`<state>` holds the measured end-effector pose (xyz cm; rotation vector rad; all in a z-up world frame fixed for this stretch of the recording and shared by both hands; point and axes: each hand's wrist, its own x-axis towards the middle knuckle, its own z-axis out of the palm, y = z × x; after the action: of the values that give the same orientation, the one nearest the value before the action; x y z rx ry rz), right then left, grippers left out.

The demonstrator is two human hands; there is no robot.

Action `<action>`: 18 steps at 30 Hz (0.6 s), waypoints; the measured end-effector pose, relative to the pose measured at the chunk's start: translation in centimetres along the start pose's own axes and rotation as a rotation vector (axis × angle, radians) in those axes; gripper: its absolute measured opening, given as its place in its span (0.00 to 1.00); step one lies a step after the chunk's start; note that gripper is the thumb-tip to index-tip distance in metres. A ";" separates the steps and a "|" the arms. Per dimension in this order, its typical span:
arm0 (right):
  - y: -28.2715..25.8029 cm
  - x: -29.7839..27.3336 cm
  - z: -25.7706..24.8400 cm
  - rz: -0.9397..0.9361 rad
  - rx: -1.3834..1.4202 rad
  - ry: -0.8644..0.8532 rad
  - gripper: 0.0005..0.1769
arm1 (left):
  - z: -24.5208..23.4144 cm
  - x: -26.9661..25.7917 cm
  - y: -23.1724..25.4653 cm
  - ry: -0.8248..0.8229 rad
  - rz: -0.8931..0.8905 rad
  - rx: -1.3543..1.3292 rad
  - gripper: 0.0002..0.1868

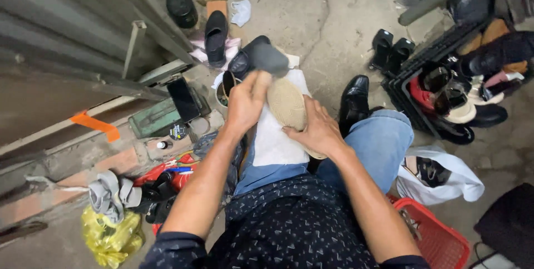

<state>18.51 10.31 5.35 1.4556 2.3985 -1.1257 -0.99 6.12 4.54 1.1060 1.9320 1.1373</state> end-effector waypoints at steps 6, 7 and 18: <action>1.0 -1.6 0.2 0.063 0.111 0.021 0.54 | 2.7 2.8 -6.6 -0.089 -0.070 0.153 0.27; 0.7 -1.9 0.0 0.070 0.118 0.019 0.54 | 2.5 1.7 -5.6 -0.099 -0.072 0.157 0.27; -0.3 -2.5 -1.2 0.198 0.169 -0.095 0.61 | 2.1 -1.7 -5.7 -0.158 -0.094 0.038 0.23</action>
<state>19.93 9.20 7.49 1.6075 2.0872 -1.3419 -0.45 3.83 -1.26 1.0797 1.8687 0.9384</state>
